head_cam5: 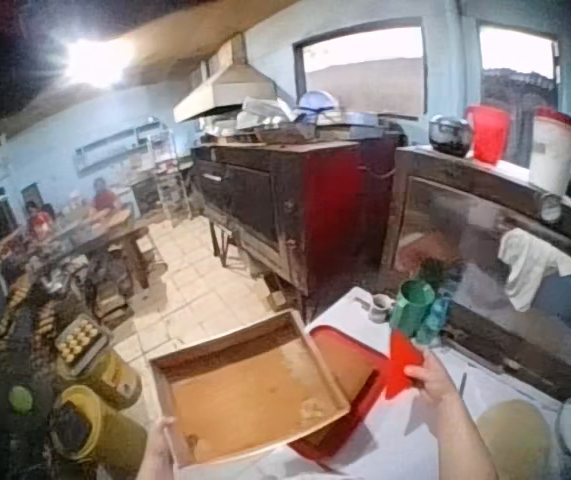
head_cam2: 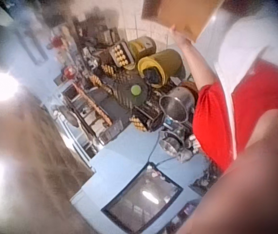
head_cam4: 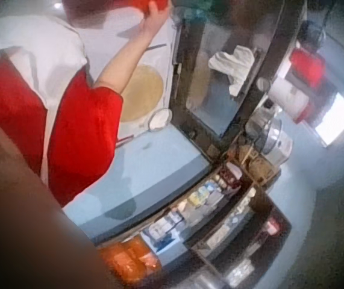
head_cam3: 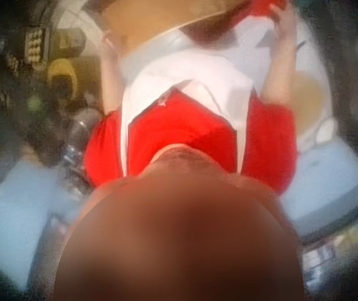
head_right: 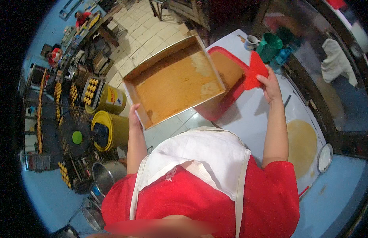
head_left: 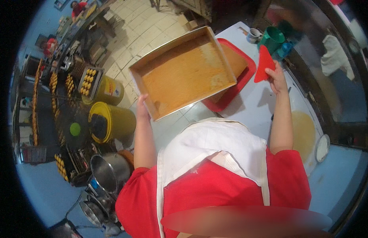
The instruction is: The person removes a baked cake from a rectangular metal pan by loosening the edges with a knife and a red spatula, then inverts the pan to release the cake onto a red tray. They scrape remaining crumbs from the pan into the tray and place the empty pan aside.
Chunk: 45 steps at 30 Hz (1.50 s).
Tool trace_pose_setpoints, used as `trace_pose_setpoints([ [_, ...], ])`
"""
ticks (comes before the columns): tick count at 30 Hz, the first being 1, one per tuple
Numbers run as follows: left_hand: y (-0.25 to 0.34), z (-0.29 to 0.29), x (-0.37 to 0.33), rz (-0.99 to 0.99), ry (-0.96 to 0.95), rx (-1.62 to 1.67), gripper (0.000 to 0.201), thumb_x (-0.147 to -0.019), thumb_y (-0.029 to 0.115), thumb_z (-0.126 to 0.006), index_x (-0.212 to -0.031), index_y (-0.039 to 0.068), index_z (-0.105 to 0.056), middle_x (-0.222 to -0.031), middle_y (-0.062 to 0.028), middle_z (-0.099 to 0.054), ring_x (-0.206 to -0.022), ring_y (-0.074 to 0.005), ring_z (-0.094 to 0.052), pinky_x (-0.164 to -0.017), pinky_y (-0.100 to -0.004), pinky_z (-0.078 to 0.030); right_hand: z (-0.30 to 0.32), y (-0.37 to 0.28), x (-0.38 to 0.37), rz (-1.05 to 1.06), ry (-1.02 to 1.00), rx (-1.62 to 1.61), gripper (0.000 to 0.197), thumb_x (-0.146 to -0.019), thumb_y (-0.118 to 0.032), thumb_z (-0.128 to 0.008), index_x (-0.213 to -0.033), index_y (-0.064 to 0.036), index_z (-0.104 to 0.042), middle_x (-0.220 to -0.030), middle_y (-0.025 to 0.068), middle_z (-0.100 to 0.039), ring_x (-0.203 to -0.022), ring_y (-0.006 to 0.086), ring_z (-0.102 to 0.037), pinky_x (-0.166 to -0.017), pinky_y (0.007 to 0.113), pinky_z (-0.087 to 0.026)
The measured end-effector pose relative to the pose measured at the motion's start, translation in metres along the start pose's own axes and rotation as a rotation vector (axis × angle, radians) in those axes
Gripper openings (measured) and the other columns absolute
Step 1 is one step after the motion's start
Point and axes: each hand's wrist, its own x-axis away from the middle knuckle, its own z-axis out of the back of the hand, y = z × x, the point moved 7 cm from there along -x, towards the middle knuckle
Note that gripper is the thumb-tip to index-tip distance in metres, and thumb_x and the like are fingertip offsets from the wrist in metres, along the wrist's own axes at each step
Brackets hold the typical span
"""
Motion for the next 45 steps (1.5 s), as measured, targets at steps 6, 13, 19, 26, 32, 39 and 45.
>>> trace_pose_setpoints([
  [6,0.016,-0.219,0.001,-0.098,-0.459,-0.076,0.074,-0.090,0.012,-0.051,-0.163,0.017,-0.039,-0.149,-0.0136,-0.054,-0.129,-0.0304,-0.060,-0.104,-0.0462,-0.056,-0.038,-0.102,-0.012,0.315,0.045,0.576,0.035,-0.091,-0.015,-0.079,-0.123,-0.0014,-0.070,-0.113,0.0108,-0.078,-0.102,0.0221,-0.074,-0.089,0.037,-0.058],
  [13,-0.005,-0.318,0.026,-0.059,-0.709,-0.276,0.097,-0.083,0.009,-0.051,-0.175,0.019,-0.022,-0.168,-0.0137,-0.040,-0.147,-0.0300,-0.046,-0.119,-0.0390,-0.040,-0.012,-0.127,-0.005,0.386,0.382,1.287,0.025,-0.093,-0.026,-0.069,-0.114,-0.0135,-0.071,-0.101,0.0242,-0.074,-0.098,0.0460,-0.071,-0.084,0.055,-0.058],
  [19,-0.035,-0.358,0.049,0.006,-0.778,-0.365,0.095,-0.084,0.009,-0.051,-0.175,0.018,-0.023,-0.163,-0.0120,-0.045,-0.140,-0.0251,-0.050,-0.116,-0.0350,-0.040,-0.074,-0.117,-0.008,0.607,0.260,1.300,0.019,-0.094,-0.021,-0.066,-0.106,-0.0063,-0.070,-0.096,0.0230,-0.074,-0.096,0.0451,-0.073,-0.082,0.057,-0.058],
  [26,-0.037,-0.382,0.058,-0.116,-0.864,-0.413,0.095,-0.086,0.009,-0.052,-0.175,0.015,-0.020,-0.167,-0.0120,-0.042,-0.142,-0.0226,-0.048,-0.117,-0.0332,-0.038,-0.126,-0.120,-0.022,0.696,0.222,1.266,0.013,-0.094,-0.015,-0.062,-0.099,-0.0048,-0.069,-0.096,0.0227,-0.075,-0.092,0.0449,-0.073,-0.080,0.058,-0.058],
  [32,-0.018,-0.377,0.052,-0.158,-0.897,-0.336,0.100,-0.079,0.009,-0.054,-0.174,0.012,-0.021,-0.173,-0.0136,-0.033,-0.155,-0.0260,-0.036,-0.126,-0.0346,-0.027,-0.160,-0.157,0.006,0.982,0.127,1.410,0.012,-0.089,-0.019,-0.071,-0.096,-0.0092,-0.073,-0.098,0.0157,-0.075,-0.097,0.0378,-0.073,-0.082,0.050,-0.058],
  [39,0.028,-0.351,0.044,-0.229,-1.021,-0.045,0.104,-0.085,0.025,-0.063,-0.176,0.020,-0.012,-0.176,-0.0128,-0.027,-0.161,-0.0313,-0.027,-0.130,-0.0448,-0.025,-0.148,-0.212,0.034,1.017,0.066,1.487,0.015,-0.090,-0.010,-0.067,-0.103,-0.0122,-0.073,-0.103,0.0072,-0.075,-0.096,0.0322,-0.073,-0.082,0.045,-0.058],
  [45,0.039,-0.336,0.055,-0.018,-1.065,0.439,0.115,-0.088,0.063,-0.077,-0.174,0.026,-0.011,-0.177,-0.0094,-0.022,-0.159,-0.0310,-0.031,-0.129,-0.0508,-0.028,-0.140,-0.281,0.063,1.220,0.322,1.332,0.016,-0.089,-0.010,-0.069,-0.103,-0.0127,-0.076,-0.100,0.0082,-0.075,-0.092,0.0331,-0.073,-0.082,0.045,-0.059],
])
